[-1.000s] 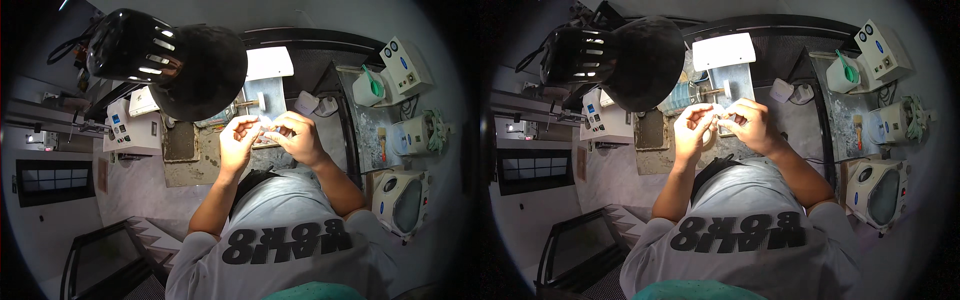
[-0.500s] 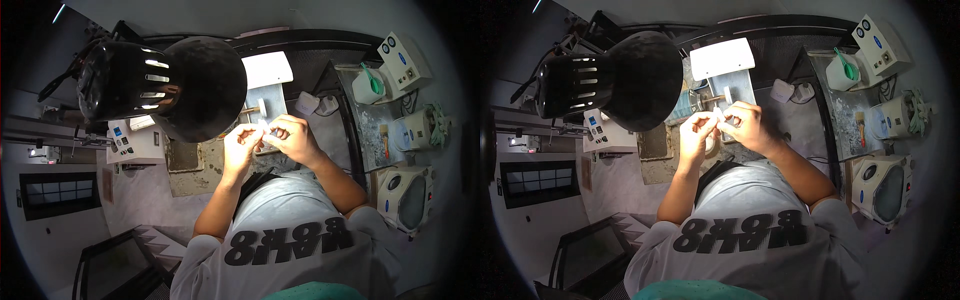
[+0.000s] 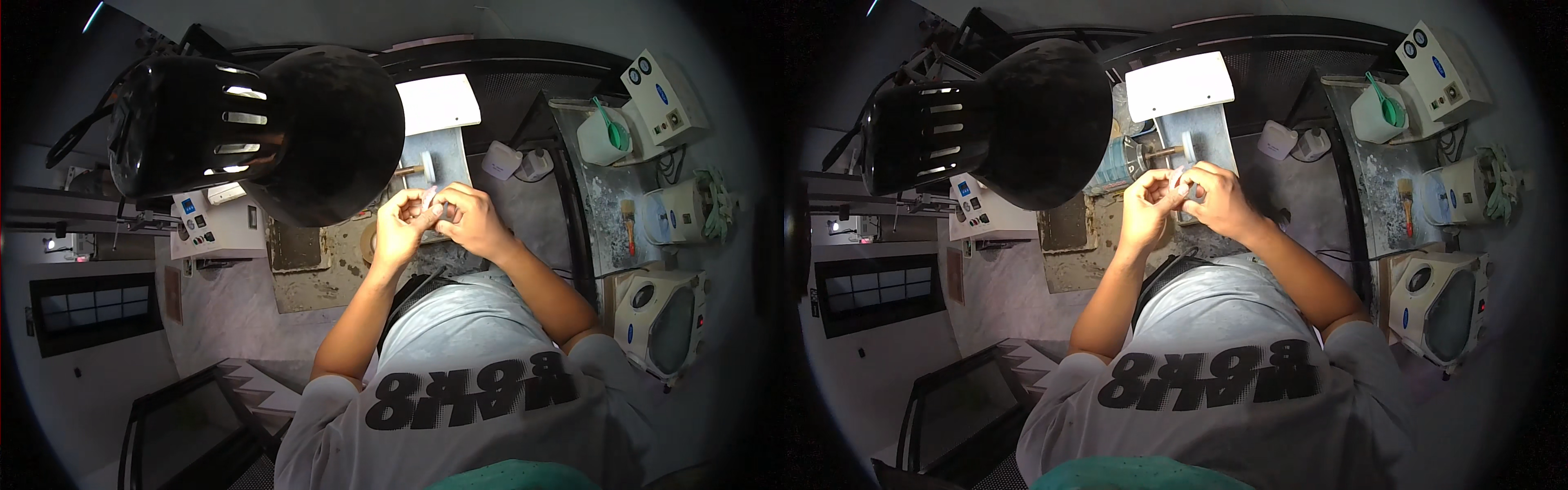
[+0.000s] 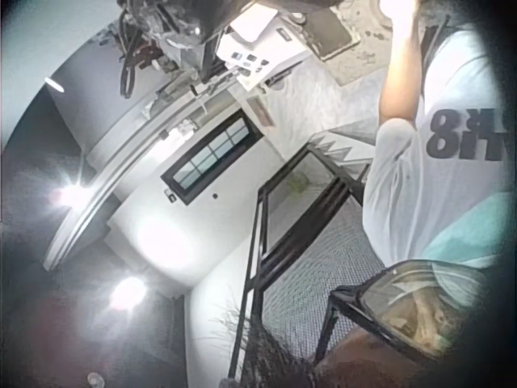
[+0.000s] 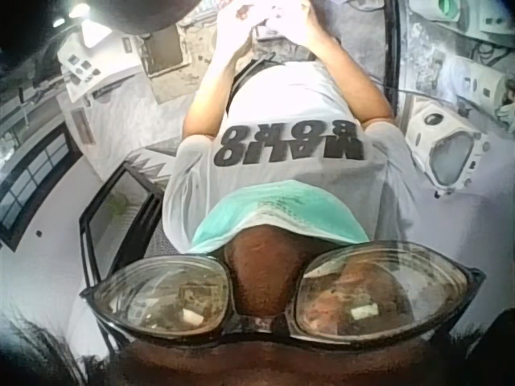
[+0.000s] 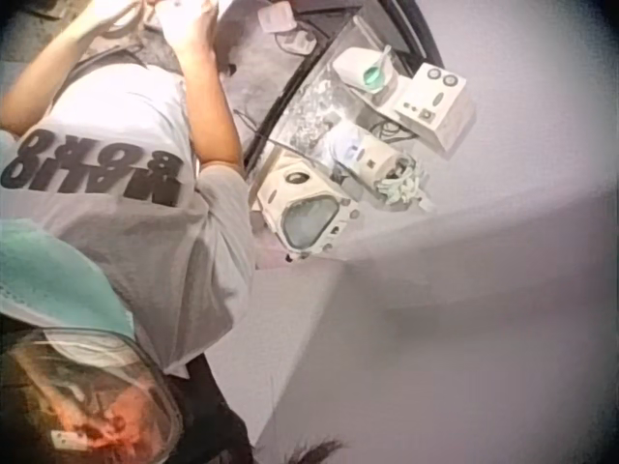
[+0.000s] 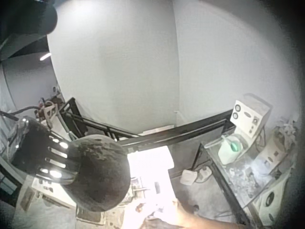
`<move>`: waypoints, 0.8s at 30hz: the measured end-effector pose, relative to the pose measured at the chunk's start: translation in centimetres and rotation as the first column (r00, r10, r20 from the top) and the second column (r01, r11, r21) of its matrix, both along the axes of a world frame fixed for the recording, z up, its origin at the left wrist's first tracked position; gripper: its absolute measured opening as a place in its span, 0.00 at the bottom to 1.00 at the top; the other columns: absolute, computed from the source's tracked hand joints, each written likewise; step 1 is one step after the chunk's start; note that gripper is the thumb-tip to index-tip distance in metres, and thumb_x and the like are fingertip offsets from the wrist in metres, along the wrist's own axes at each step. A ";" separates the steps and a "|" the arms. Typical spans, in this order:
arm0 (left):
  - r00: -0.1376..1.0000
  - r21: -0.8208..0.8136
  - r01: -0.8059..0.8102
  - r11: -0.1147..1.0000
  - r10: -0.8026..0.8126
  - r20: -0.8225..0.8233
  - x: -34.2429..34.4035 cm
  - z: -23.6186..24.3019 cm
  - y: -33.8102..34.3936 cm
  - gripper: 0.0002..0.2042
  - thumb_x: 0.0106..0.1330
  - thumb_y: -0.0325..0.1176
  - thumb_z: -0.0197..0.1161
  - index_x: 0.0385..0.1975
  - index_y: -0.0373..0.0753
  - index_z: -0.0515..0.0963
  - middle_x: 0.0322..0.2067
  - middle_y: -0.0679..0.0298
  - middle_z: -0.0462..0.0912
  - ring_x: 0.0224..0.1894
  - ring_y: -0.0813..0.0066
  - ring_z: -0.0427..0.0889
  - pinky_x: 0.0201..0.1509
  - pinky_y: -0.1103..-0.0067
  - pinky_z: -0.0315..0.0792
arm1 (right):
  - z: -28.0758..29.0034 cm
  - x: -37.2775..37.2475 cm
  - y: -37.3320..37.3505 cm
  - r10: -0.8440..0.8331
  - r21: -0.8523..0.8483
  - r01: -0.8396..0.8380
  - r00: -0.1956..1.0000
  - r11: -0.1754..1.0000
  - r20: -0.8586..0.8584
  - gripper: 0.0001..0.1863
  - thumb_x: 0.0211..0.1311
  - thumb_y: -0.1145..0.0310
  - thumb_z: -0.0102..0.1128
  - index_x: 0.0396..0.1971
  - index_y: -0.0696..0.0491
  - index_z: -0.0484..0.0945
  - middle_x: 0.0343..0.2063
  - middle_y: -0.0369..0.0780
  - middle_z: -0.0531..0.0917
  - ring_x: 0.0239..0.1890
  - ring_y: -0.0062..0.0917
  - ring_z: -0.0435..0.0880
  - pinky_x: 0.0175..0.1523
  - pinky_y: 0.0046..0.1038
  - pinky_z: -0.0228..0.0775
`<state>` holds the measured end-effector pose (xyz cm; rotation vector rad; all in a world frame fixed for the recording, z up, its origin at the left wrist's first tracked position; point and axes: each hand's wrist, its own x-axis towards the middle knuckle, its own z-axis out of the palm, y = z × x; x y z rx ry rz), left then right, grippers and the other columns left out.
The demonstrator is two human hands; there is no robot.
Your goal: The person polishes a partial denture framework by holding it against a rotating buffing wheel on a laboratory lathe. The person turns the denture over and presses different sections against the wheel to reach various surfaces.
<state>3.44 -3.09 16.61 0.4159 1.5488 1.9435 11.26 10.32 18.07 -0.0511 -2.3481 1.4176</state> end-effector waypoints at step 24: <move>0.967 -0.176 0.021 0.984 0.025 0.254 -6.4 -18.1 4.4 0.08 0.64 0.19 0.53 0.40 0.23 0.72 0.34 0.52 0.82 0.33 0.65 0.83 0.38 0.77 0.81 | -19.2 -7.3 4.3 -0.099 -0.370 0.353 0.824 0.859 0.557 0.05 0.57 0.75 0.60 0.32 0.59 0.80 0.24 0.39 0.83 0.22 0.17 0.81 0.24 0.21 0.76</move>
